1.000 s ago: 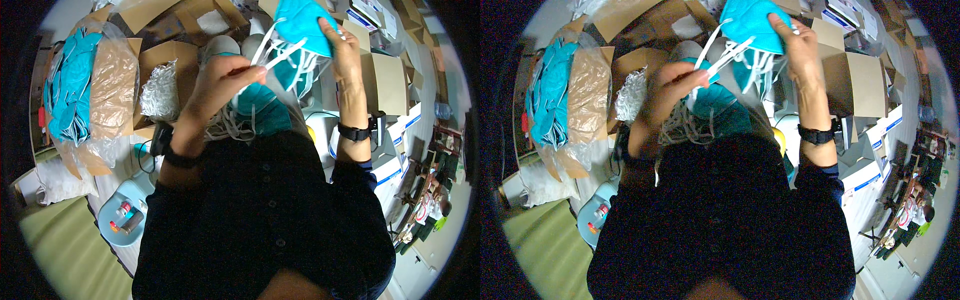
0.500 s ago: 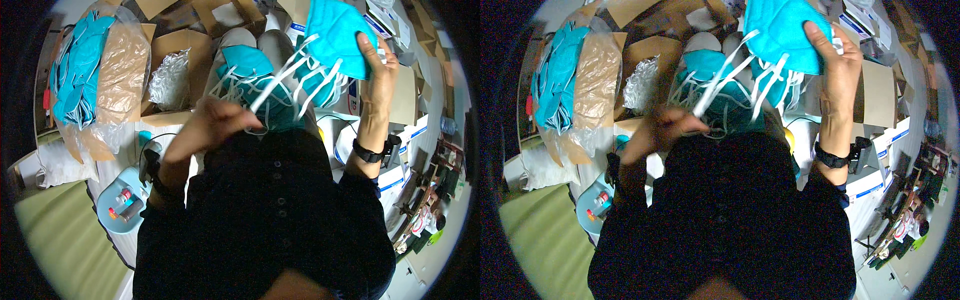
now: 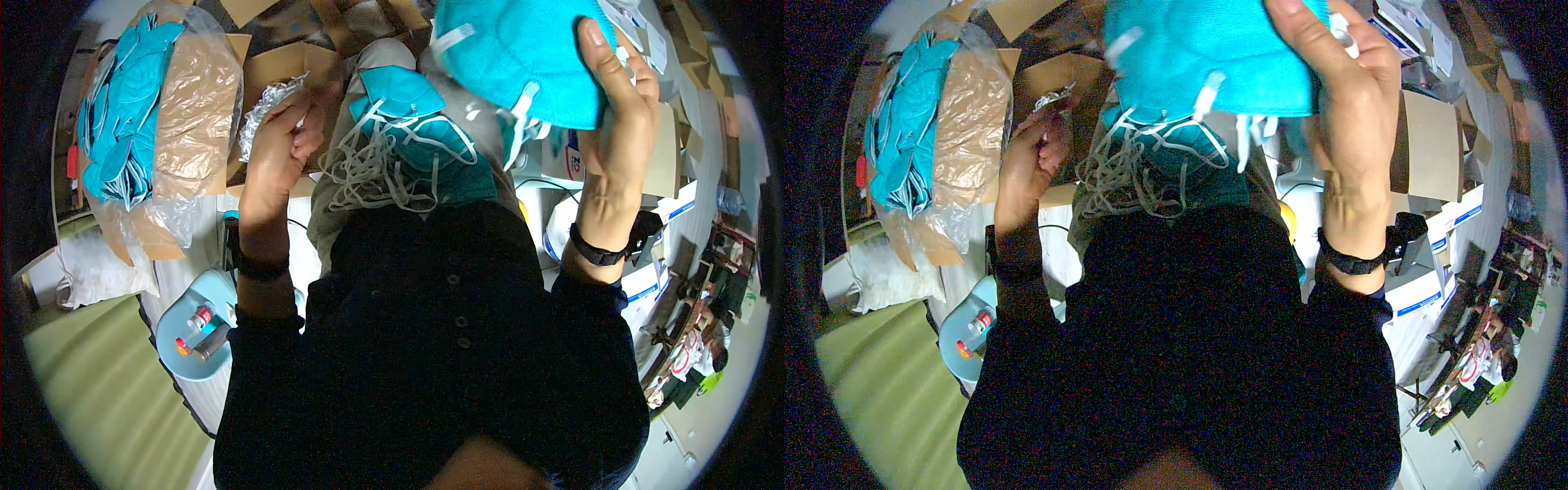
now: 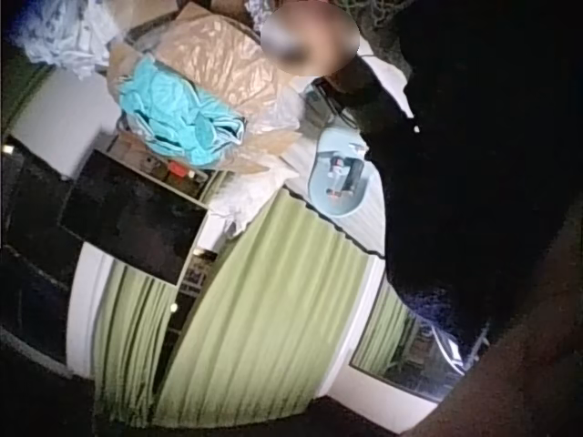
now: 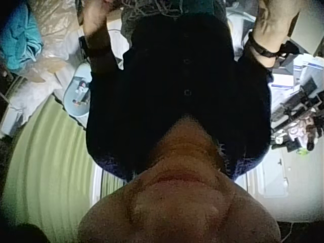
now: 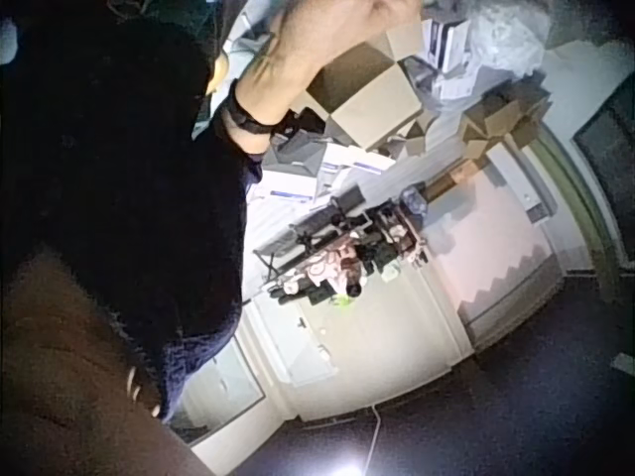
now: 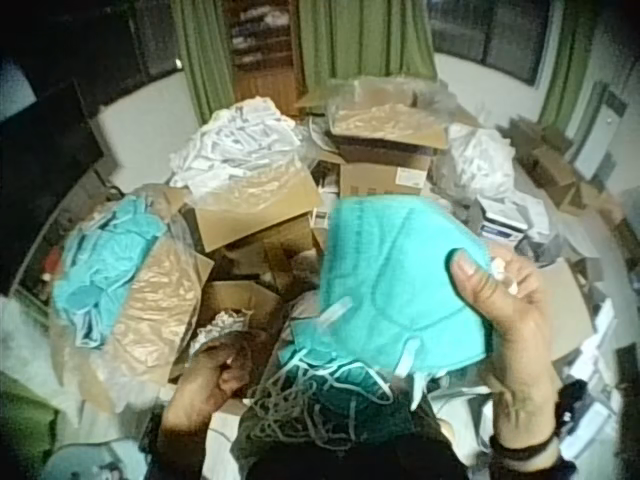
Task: Manually bundle and organize medical face masks for packaging.
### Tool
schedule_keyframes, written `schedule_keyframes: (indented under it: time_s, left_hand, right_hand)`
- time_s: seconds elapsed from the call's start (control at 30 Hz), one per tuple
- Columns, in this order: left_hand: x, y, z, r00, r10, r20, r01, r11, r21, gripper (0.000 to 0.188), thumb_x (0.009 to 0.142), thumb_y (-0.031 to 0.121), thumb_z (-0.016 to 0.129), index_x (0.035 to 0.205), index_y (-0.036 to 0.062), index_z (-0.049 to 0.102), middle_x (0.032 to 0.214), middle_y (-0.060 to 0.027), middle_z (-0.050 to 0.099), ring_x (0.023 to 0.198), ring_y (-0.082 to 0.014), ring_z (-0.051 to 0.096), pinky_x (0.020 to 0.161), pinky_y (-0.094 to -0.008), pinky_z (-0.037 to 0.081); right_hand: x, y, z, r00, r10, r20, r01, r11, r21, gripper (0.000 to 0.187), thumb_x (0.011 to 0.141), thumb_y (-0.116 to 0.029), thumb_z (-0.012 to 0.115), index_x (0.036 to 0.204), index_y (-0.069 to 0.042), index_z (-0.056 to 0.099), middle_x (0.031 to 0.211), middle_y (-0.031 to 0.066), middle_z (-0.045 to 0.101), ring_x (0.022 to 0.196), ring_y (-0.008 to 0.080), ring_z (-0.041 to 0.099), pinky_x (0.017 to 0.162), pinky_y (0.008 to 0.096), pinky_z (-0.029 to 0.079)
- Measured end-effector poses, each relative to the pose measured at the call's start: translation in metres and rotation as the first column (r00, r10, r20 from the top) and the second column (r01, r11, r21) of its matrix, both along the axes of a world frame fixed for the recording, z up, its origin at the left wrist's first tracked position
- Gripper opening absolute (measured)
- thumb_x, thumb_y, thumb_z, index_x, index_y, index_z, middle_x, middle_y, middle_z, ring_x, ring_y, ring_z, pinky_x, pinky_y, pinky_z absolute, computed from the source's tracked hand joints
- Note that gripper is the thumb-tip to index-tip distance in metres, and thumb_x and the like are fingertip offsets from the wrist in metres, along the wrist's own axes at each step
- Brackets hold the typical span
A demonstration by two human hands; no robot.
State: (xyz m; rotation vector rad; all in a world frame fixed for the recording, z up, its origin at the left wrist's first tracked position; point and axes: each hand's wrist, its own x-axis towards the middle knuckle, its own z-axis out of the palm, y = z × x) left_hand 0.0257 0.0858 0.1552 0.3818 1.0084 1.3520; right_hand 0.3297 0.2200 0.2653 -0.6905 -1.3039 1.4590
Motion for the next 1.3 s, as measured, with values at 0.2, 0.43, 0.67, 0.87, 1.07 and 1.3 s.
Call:
schedule_keyframes:
  time_s: [0.2,0.43,0.67,0.87,1.07,1.3]
  left_hand:
    - [-0.007,0.003,-0.010,0.987,0.151,0.063,-0.150,0.988,-0.024,0.021,0.095,0.012,0.046,0.109,-0.0024,0.055,0.076,-0.0031,0.053,0.052,-0.0065,0.037,0.042,-0.0195,0.025]
    - [0.001,0.024,-0.033,0.969,0.165,0.183,-0.129,0.973,-0.193,0.019,0.094,0.013,0.048,0.109,0.0013,0.053,0.074,-0.0015,0.046,0.053,-0.0068,0.034,0.043,-0.0195,0.025]
    - [0.000,0.021,-0.051,0.959,0.154,0.240,-0.144,0.988,-0.060,0.027,0.092,0.013,0.054,0.112,-0.0048,0.055,0.103,-0.0135,0.062,0.098,-0.0255,0.060,0.090,-0.0332,0.049]
    - [0.015,0.043,-0.038,0.919,0.205,0.337,-0.185,0.979,-0.091,0.024,0.090,0.005,0.054,0.107,-0.0115,0.054,0.108,-0.0190,0.059,0.105,-0.0306,0.057,0.102,-0.0388,0.044]
    - [0.005,0.064,-0.051,0.909,0.193,0.369,-0.173,0.981,-0.086,0.020,0.089,-0.004,0.051,0.106,-0.0152,0.052,0.113,-0.0198,0.055,0.113,-0.0344,0.053,0.104,-0.0409,0.043]
    - [-0.020,0.132,-0.092,0.898,0.177,0.402,-0.111,0.977,-0.182,0.032,0.082,-0.007,0.053,0.114,-0.0096,0.049,0.113,-0.0203,0.057,0.113,-0.0323,0.053,0.098,-0.0367,0.048]
  right_hand:
    - [-0.020,-0.012,0.000,0.958,0.100,-0.268,-0.197,0.909,-0.366,0.028,0.087,-0.017,0.064,0.109,0.000,0.063,0.102,0.0081,0.066,0.088,0.0148,0.063,0.082,0.0276,0.049]
    - [-0.001,-0.003,-0.178,0.578,0.138,0.804,-0.168,0.985,-0.048,0.039,0.082,-0.028,0.068,0.107,0.000,0.062,0.096,0.0188,0.066,0.095,0.0308,0.063,0.086,0.0371,0.046]
    - [-0.021,-0.021,-0.137,0.348,-0.266,0.899,-0.272,0.889,0.368,0.049,0.077,-0.031,0.071,0.117,-0.008,0.057,0.121,0.0149,0.053,0.116,0.0357,0.047,0.095,0.0399,0.040]
    - [-0.023,-0.034,-0.166,0.579,0.248,0.777,-0.512,0.852,0.109,0.041,0.090,-0.022,0.059,0.127,-0.006,0.051,0.125,0.0175,0.054,0.115,0.0323,0.053,0.099,0.0361,0.040]
    - [-0.027,-0.025,-0.146,0.577,-0.073,0.814,-0.411,0.835,0.366,0.033,0.087,-0.024,0.061,0.115,-0.008,0.060,0.120,0.0125,0.059,0.110,0.0309,0.055,0.095,0.0391,0.040]
    - [-0.007,-0.016,-0.137,0.621,-0.351,0.700,-0.208,0.788,0.579,0.024,0.080,-0.016,0.067,0.103,-0.007,0.065,0.110,0.0092,0.065,0.098,0.0279,0.061,0.085,0.0384,0.045]
